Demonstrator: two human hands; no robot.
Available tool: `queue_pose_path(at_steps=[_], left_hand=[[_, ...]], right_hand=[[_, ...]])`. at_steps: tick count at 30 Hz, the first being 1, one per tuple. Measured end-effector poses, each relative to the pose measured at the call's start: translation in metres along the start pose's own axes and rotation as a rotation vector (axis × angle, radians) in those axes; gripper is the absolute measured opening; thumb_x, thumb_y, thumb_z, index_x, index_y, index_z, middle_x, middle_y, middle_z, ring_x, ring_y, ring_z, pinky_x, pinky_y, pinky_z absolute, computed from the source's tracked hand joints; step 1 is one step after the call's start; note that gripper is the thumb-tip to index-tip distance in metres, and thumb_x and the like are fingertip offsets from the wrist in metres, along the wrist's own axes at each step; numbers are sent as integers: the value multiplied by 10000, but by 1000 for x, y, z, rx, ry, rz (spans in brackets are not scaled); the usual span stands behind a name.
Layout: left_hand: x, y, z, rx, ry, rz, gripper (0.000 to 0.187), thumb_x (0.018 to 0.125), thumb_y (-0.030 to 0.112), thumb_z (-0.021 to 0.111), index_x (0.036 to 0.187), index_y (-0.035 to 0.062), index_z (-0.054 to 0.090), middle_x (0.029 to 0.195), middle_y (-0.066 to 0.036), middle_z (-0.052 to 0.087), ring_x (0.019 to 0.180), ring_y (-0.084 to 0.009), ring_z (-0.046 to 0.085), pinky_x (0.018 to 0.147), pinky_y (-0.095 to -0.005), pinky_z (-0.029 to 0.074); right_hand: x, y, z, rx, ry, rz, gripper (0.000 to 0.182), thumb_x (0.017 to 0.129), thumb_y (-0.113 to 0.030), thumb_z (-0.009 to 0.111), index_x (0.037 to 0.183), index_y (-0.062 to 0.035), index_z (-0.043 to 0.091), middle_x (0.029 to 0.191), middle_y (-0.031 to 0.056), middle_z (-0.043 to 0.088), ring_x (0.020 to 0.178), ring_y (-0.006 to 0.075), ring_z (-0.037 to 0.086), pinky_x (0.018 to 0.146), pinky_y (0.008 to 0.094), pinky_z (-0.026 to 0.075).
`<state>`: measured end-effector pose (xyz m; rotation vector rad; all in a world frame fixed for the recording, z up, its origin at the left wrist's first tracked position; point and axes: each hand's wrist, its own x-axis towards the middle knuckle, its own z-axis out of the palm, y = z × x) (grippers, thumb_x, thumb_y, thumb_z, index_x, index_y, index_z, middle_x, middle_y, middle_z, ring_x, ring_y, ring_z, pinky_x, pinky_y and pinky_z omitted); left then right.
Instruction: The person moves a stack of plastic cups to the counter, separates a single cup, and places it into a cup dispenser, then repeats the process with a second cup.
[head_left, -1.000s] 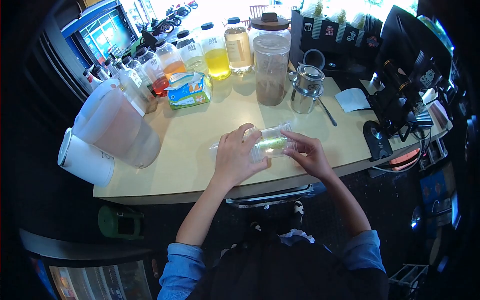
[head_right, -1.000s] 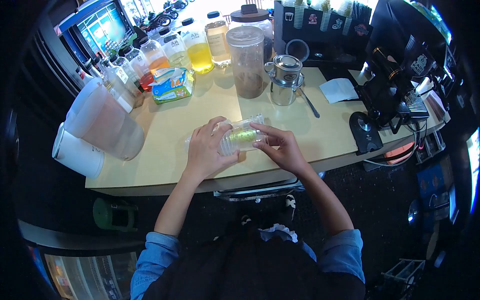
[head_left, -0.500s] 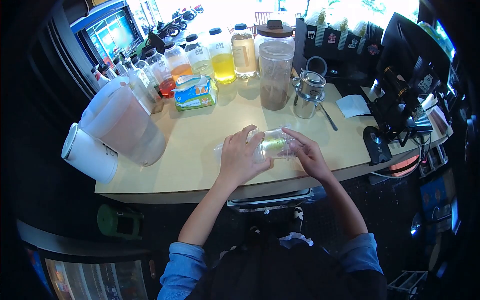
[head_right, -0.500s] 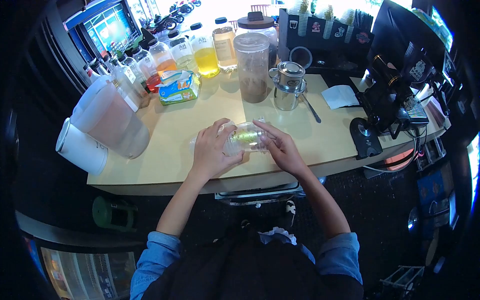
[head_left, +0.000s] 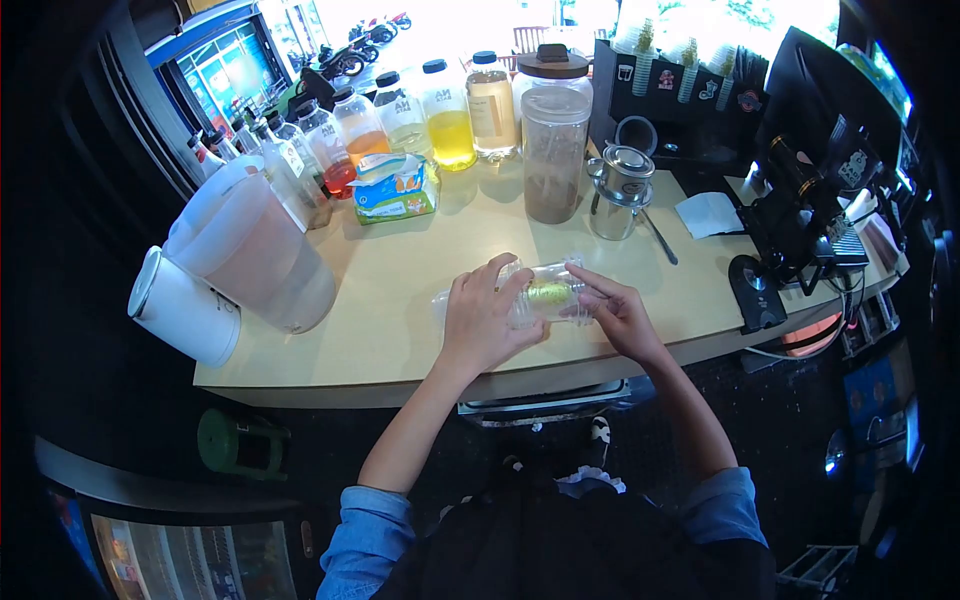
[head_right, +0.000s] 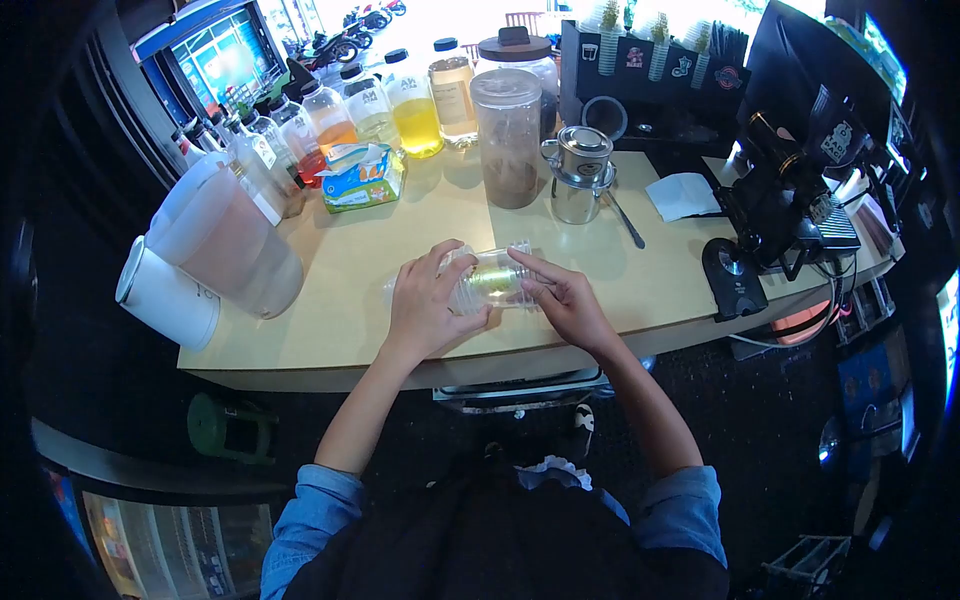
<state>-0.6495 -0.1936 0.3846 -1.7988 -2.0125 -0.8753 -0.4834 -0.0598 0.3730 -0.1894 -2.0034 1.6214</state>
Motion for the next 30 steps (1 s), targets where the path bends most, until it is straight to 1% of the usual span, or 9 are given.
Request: queue_pose_path(at_steps=[6,9,14,17,19,23,25,28,30], left_hand=[[-1,1,0,1,-18,9,546,613,360,692,1082,121,544,1170,-111,496,1017,-281,531,865,-408,386],[1,2,-5,22,-49,4,615,612,380,720,1121,100,518,1182,-113,490,1024,-286,528,870,-410,388],[6,-8,-19,-192,-209,-58,883,576,458,782,1269,43,425,1219,-134,503,1083,-291,520,935,-410,379],[2,-12,-15,-156,-157,5,904,577,466,780,1290,47,417,1218,-134,519,1096,-283,522,952,-395,375],[0,-13,-12,-135,-135,24,896,577,468,778,1282,45,424,1216,-128,523,1092,-279,525,945,-392,382],[1,-13,-14,-127,-127,21,849,590,458,767,1258,40,451,1219,-118,525,1089,-265,528,923,-392,399],[0,-12,-13,-123,-122,20,825,595,440,761,1254,47,458,1210,-113,528,1081,-262,532,914,-393,404],[2,-13,-18,-111,-104,9,764,597,408,748,1234,78,486,1194,-102,526,1060,-258,537,900,-394,410],[1,-17,-23,-107,-92,-5,727,595,395,742,1218,102,507,1187,-96,520,1047,-257,539,895,-394,412]], right_hand=[[0,2,8,-20,16,-30,374,895,14,498,1269,0,481,1153,117,581,977,116,559,854,261,479],[5,5,17,-46,49,-64,331,869,20,541,1199,9,528,1116,115,599,916,110,585,798,251,498],[12,7,23,-90,89,-78,282,822,-1,621,1098,14,567,1064,92,615,853,113,617,720,247,519],[15,1,36,-79,114,-100,315,779,-20,679,1074,15,573,1029,84,625,836,133,637,693,253,526],[16,1,40,-115,86,-73,359,764,21,681,1098,17,551,1103,115,597,832,132,628,707,243,528],[15,4,42,-51,102,-34,338,760,27,674,1079,20,562,1104,115,597,809,131,633,693,237,529],[15,3,42,-109,164,-95,321,739,8,678,1048,16,592,966,86,645,761,148,658,645,253,538],[11,0,34,-216,256,-133,322,738,11,674,1050,14,596,982,76,641,776,135,650,671,245,531],[9,1,17,-175,268,-87,335,738,26,664,1064,18,586,1021,83,616,785,127,634,679,236,523]])
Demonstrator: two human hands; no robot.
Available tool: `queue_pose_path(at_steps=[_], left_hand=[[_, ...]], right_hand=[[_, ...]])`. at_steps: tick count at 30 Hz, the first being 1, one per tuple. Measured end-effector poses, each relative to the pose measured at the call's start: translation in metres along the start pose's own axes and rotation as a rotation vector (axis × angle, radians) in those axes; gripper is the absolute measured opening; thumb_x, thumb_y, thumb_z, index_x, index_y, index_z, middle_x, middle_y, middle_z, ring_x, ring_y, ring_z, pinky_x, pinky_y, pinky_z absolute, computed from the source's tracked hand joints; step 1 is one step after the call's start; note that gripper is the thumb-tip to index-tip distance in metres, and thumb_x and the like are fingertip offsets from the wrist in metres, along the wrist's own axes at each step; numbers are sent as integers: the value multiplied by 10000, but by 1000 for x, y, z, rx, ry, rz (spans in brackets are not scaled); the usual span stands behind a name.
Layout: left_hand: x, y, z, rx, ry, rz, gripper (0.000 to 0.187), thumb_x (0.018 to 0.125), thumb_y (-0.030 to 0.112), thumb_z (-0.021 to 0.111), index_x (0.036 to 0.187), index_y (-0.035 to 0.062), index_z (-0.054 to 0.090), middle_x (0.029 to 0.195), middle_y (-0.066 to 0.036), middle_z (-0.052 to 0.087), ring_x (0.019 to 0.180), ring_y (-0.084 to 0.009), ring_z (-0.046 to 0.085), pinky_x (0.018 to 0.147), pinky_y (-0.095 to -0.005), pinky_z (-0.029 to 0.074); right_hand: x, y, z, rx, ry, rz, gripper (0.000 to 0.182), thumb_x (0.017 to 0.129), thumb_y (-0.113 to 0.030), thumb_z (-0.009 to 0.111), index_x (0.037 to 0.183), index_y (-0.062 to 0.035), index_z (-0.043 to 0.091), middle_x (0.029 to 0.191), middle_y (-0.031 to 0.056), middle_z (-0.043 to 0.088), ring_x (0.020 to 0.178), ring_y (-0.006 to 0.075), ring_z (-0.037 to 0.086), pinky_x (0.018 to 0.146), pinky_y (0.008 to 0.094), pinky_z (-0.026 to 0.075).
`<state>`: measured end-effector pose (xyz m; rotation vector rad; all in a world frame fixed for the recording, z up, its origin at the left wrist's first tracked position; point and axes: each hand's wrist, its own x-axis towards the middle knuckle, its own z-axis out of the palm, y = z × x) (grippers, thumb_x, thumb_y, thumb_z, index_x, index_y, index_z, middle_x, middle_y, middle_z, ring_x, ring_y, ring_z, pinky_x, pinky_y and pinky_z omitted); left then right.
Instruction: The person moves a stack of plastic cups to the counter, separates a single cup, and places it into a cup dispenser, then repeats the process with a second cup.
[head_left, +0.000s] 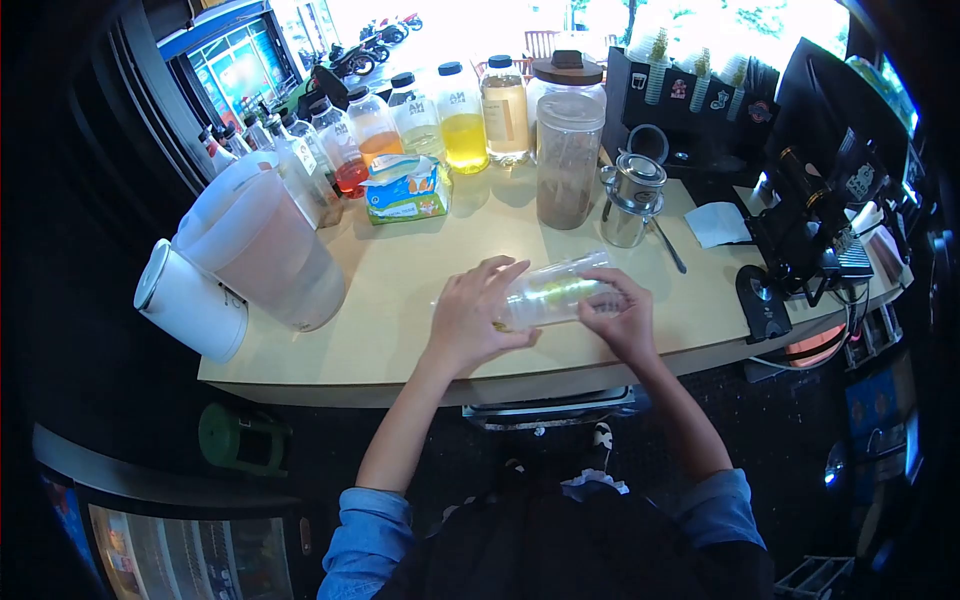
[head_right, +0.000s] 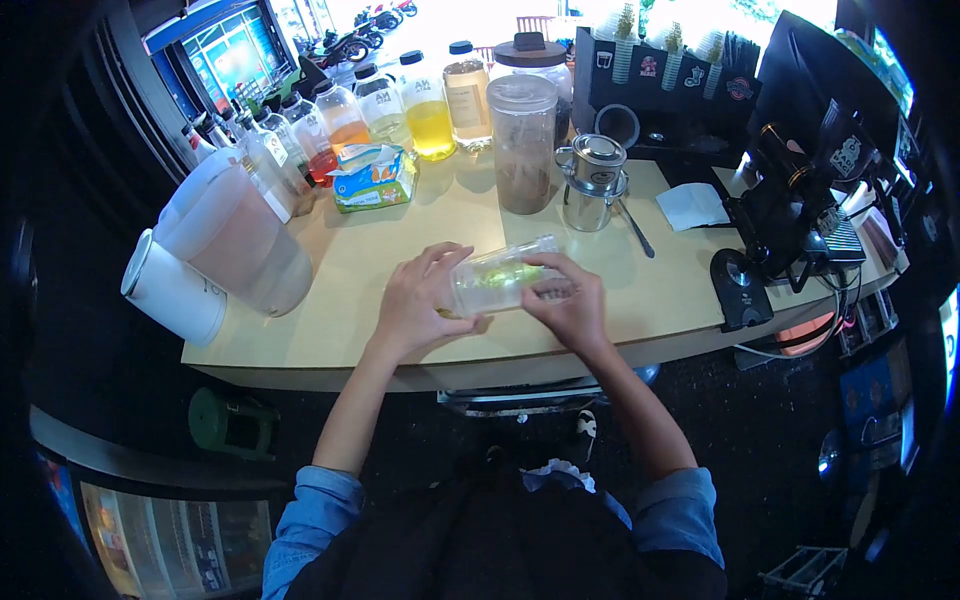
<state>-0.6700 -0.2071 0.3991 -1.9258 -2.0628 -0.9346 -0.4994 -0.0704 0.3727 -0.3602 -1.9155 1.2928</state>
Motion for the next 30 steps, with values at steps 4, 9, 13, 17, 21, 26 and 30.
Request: queue_pose_path(at_steps=[4,9,13,17,21,26,30], left_hand=[[0,-2,0,51,-59,-11,628,594,388,725,1149,150,555,1191,-90,483,1035,-263,534,889,-405,408],[3,0,4,62,-67,-44,546,584,345,732,1071,148,585,1163,-58,478,1031,-235,531,878,-411,411],[1,3,4,77,-65,-53,524,607,364,711,1066,142,589,1183,-78,470,1036,-258,521,888,-409,398],[0,1,7,87,-52,-30,541,616,377,699,1084,130,585,1194,-94,470,1027,-277,517,895,-398,385],[0,5,7,113,-40,-39,564,603,360,733,1100,144,575,1199,-67,455,1040,-260,519,896,-407,401],[0,6,-5,-18,-34,-63,804,605,459,760,1263,108,459,1253,-113,470,1117,-267,500,952,-423,367],[-8,-8,-4,82,-158,-101,830,593,455,770,1267,86,457,1185,-106,535,1082,-261,532,930,-413,389]], right_hand=[[-2,3,-18,61,-96,63,340,778,19,650,1108,14,568,1065,87,585,888,123,590,767,245,493],[-1,5,-24,-50,-221,-101,387,836,-11,602,1217,-37,537,1101,101,610,904,123,590,815,281,474],[-3,6,-25,28,-288,-32,422,863,-14,559,1277,-67,498,1206,118,575,940,139,586,805,284,484],[-2,2,-22,54,-348,12,443,876,-31,556,1307,-31,451,1220,118,552,960,145,589,873,288,463],[-4,2,-10,-12,-287,-88,412,849,-18,580,1255,-47,515,1150,120,607,904,119,596,771,269,491],[-1,11,7,39,-144,-16,224,822,-18,621,1042,-6,585,852,56,629,809,85,605,703,230,472],[-1,8,15,-20,-158,-26,196,823,17,618,1002,0,540,914,42,591,854,76,569,748,232,464]])
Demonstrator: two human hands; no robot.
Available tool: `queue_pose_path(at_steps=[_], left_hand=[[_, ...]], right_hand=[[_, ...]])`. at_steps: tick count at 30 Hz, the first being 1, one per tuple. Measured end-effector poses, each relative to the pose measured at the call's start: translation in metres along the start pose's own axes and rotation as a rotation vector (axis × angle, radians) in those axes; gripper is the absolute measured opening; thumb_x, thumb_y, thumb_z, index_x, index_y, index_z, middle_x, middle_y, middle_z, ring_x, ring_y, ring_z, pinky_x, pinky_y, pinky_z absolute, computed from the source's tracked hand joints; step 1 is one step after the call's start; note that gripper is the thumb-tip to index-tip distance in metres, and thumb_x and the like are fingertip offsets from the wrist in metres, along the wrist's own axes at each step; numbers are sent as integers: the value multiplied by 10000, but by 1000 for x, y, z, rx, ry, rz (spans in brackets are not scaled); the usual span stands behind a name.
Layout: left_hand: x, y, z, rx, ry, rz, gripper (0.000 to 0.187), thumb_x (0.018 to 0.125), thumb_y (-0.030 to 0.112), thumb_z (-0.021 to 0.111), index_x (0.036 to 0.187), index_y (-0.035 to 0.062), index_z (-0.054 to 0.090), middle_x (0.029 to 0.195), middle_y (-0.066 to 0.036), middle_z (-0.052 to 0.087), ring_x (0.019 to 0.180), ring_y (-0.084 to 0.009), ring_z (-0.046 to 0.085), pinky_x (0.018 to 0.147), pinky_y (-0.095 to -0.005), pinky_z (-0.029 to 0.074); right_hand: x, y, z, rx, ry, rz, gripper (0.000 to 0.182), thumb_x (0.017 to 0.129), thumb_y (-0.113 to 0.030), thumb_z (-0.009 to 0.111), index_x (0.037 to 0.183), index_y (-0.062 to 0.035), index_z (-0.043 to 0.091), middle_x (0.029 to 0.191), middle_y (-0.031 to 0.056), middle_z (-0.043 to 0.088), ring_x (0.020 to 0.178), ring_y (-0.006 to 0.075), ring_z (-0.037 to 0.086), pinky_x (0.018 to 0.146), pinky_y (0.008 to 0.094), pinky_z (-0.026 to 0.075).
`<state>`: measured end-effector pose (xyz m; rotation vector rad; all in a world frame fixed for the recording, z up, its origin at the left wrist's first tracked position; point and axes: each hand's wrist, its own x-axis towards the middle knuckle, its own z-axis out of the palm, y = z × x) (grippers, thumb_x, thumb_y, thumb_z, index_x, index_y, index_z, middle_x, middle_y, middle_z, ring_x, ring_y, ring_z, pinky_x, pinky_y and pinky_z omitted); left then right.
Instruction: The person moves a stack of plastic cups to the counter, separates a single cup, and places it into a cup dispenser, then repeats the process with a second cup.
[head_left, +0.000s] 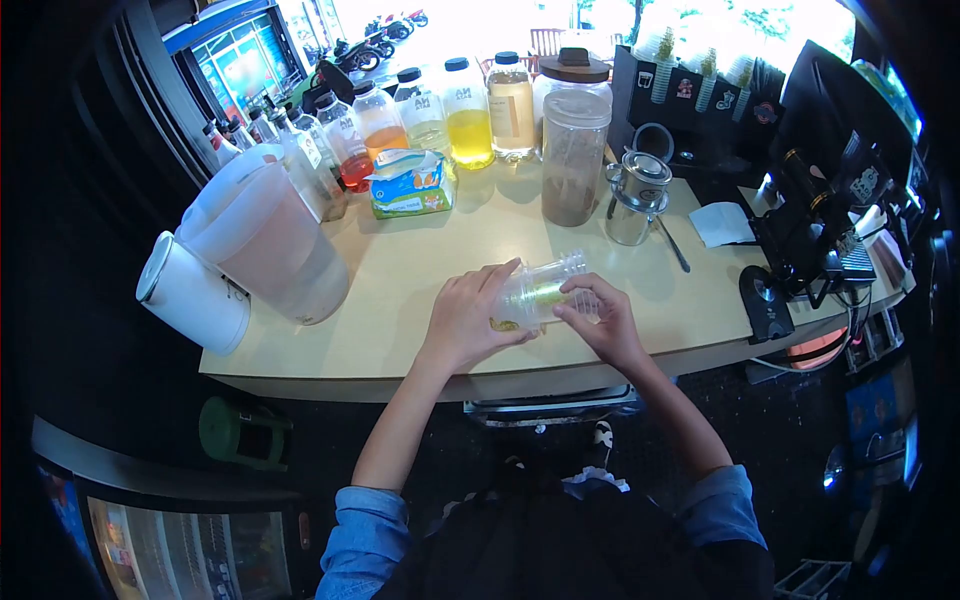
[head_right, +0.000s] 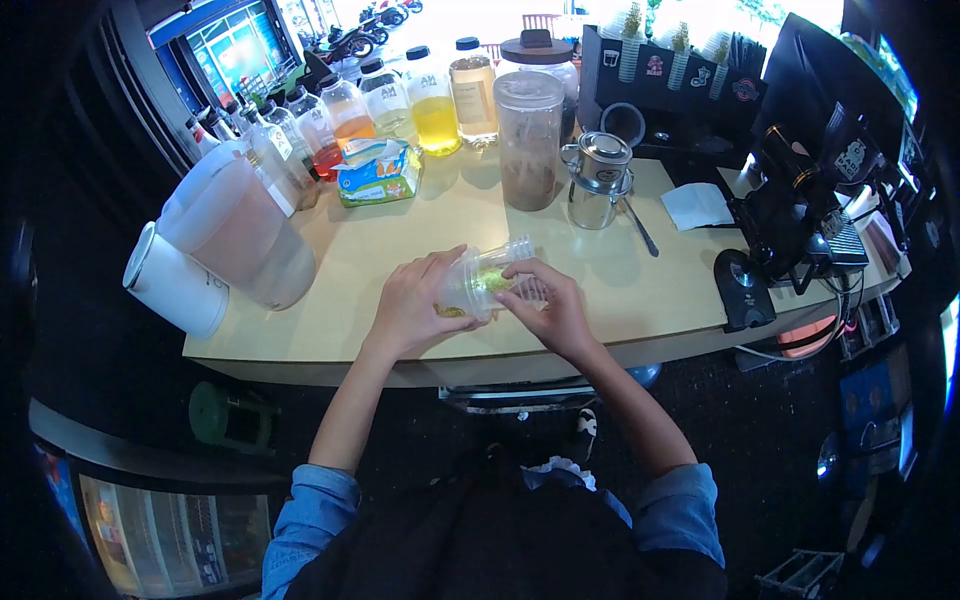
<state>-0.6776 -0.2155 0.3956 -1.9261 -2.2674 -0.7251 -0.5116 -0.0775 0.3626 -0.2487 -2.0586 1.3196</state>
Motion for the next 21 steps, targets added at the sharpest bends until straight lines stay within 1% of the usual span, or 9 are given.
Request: queue_pose_path(at_steps=[2,3,5,8,12,14,15,17,21], left_hand=[[0,3,1,8,24,22,833,602,466,762,1279,91,454,1112,-99,583,1036,-250,561,901,-397,413],[-1,4,2,9,24,22,833,602,466,762,1279,91,454,1112,-99,583,1036,-250,561,901,-397,413],[0,2,4,16,59,57,838,601,480,757,1278,86,459,1113,-104,586,1017,-242,571,879,-389,427],[-1,0,7,32,89,74,824,602,488,753,1264,82,477,1110,-106,590,1006,-245,576,867,-388,433],[1,0,9,9,103,77,817,596,490,757,1250,78,491,1102,-103,596,994,-244,584,862,-387,436],[2,0,10,13,119,89,812,587,484,765,1239,77,500,1089,-99,603,987,-245,587,858,-387,438],[2,0,11,13,120,89,812,587,484,765,1239,77,500,1089,-99,603,987,-245,587,858,-387,438],[2,-2,14,9,133,104,819,573,478,776,1234,78,503,1081,-100,607,984,-244,588,855,-386,440],[5,0,17,-14,143,124,817,563,474,783,1221,73,511,1074,-105,608,971,-250,592,853,-387,441]], right_hand=[[1,-9,10,81,-1,38,234,789,15,663,987,1,539,896,37,597,815,65,569,706,216,466],[1,-9,13,81,-2,37,234,789,15,663,987,1,539,896,37,597,815,65,569,706,216,466],[3,-9,17,104,19,23,253,766,20,684,971,-3,537,867,32,607,753,60,581,647,199,466],[2,-10,19,112,53,19,249,748,32,684,951,-7,544,849,29,615,706,63,596,607,193,467],[1,-7,21,5,123,2,236,730,35,682,922,-7,552,848,34,619,699,78,614,601,195,478],[0,-9,21,-18,140,82,233,709,36,684,900,-2,556,866,47,619,707,83,621,614,202,492],[0,-8,20,-19,141,81,233,709,36,684,900,-2,556,866,47,619,707,83,621,614,202,492],[-2,-6,16,-46,193,13,241,694,38,686,895,2,557,870,50,614,707,85,622,619,206,497],[-6,-6,11,-44,209,-6,244,685,46,680,893,2,558,855,42,605,697,84,619,610,205,495]])
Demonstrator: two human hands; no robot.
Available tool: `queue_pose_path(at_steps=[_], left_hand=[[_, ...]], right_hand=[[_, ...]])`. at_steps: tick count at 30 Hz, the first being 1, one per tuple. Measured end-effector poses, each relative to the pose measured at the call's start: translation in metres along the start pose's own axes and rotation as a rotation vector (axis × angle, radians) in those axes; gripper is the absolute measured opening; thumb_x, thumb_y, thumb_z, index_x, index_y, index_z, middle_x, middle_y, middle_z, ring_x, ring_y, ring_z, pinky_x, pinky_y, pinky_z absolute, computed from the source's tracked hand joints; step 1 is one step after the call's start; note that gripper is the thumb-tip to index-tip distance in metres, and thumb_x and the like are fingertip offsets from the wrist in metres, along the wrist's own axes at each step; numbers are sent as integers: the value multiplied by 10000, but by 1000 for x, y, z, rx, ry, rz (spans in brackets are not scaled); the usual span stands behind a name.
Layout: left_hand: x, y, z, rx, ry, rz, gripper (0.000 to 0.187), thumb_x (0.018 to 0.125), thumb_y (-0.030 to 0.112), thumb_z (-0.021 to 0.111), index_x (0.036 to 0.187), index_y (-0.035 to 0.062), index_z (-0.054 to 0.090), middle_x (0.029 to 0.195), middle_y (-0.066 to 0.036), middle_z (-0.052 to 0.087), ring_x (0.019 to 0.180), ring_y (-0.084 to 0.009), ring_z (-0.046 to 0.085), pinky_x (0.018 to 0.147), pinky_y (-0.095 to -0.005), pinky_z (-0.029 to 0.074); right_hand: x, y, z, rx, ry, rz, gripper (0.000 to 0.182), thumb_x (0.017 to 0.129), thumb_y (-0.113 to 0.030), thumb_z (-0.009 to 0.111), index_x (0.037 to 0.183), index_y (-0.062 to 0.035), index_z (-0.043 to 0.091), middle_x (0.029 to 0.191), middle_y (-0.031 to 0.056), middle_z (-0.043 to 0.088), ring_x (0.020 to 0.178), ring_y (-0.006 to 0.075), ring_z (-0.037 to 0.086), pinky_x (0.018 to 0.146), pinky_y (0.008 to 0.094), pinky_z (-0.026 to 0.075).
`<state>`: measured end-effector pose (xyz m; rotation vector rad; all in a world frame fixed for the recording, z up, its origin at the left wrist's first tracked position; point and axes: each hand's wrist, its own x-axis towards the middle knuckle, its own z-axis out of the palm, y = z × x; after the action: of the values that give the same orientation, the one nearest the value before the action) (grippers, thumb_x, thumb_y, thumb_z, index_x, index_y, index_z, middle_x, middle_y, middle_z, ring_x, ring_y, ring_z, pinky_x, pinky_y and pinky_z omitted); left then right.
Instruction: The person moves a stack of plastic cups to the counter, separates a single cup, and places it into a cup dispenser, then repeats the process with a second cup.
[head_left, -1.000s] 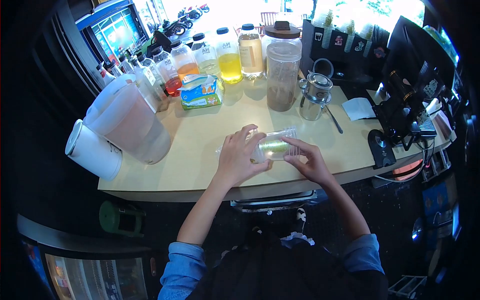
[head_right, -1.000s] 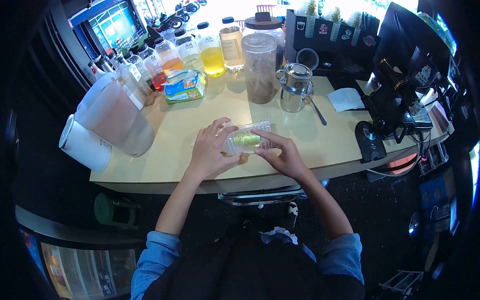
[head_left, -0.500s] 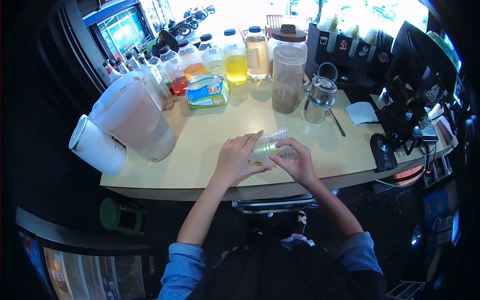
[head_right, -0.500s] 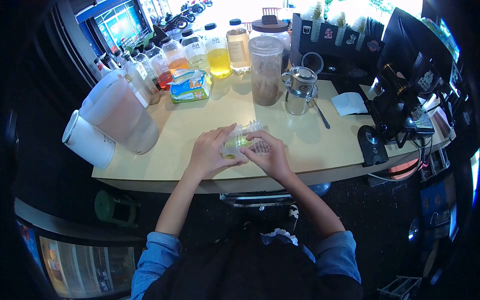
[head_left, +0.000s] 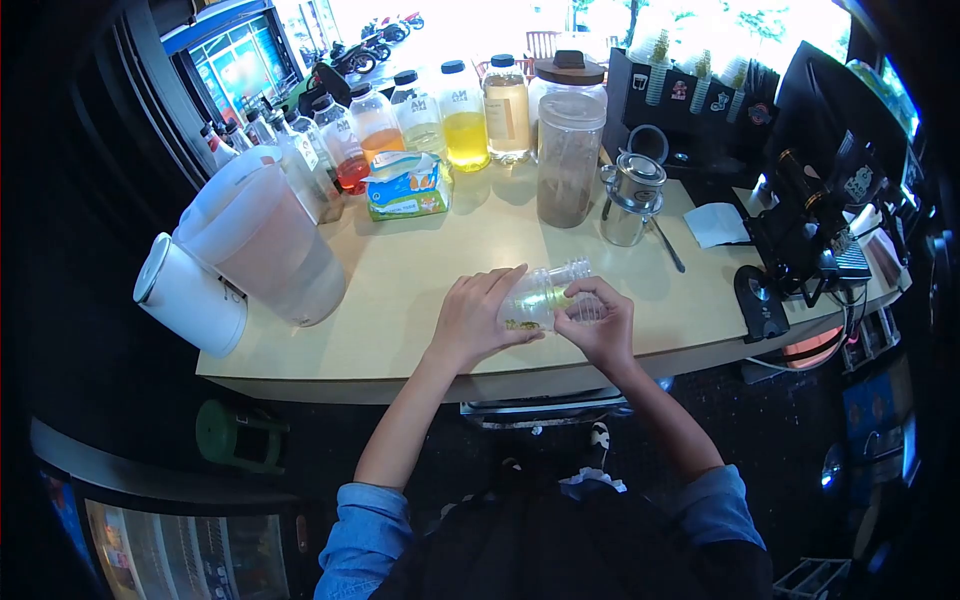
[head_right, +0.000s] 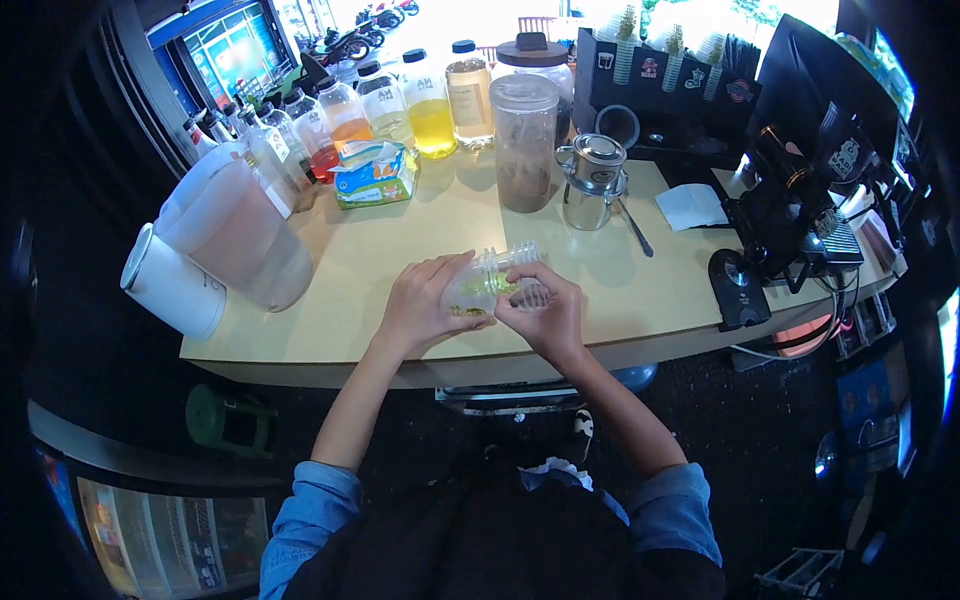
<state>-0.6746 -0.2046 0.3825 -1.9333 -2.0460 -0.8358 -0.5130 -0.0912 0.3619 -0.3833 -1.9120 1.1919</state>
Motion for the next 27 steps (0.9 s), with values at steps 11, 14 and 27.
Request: queue_pose_path(at_steps=[11,14,27], left_hand=[[2,-3,7,-81,-7,19,795,543,414,807,1177,24,527,1053,-147,609,958,-293,592,872,-398,449],[2,-6,7,-111,-13,17,800,506,380,836,1157,19,543,1021,-157,619,941,-314,600,857,-398,468],[8,-21,-19,-550,-322,-240,736,632,391,782,1214,28,516,1012,-161,632,876,-222,615,820,-321,490]], right_hand=[[-2,-3,-4,-5,121,-32,224,664,-10,690,862,-36,588,623,18,615,581,56,591,553,205,460],[-2,-3,-8,-46,107,-18,221,666,-1,687,861,-26,587,616,25,615,577,62,594,560,202,464],[13,-6,-42,71,23,-56,222,707,9,676,910,-1,588,893,43,608,757,73,592,677,218,479]])
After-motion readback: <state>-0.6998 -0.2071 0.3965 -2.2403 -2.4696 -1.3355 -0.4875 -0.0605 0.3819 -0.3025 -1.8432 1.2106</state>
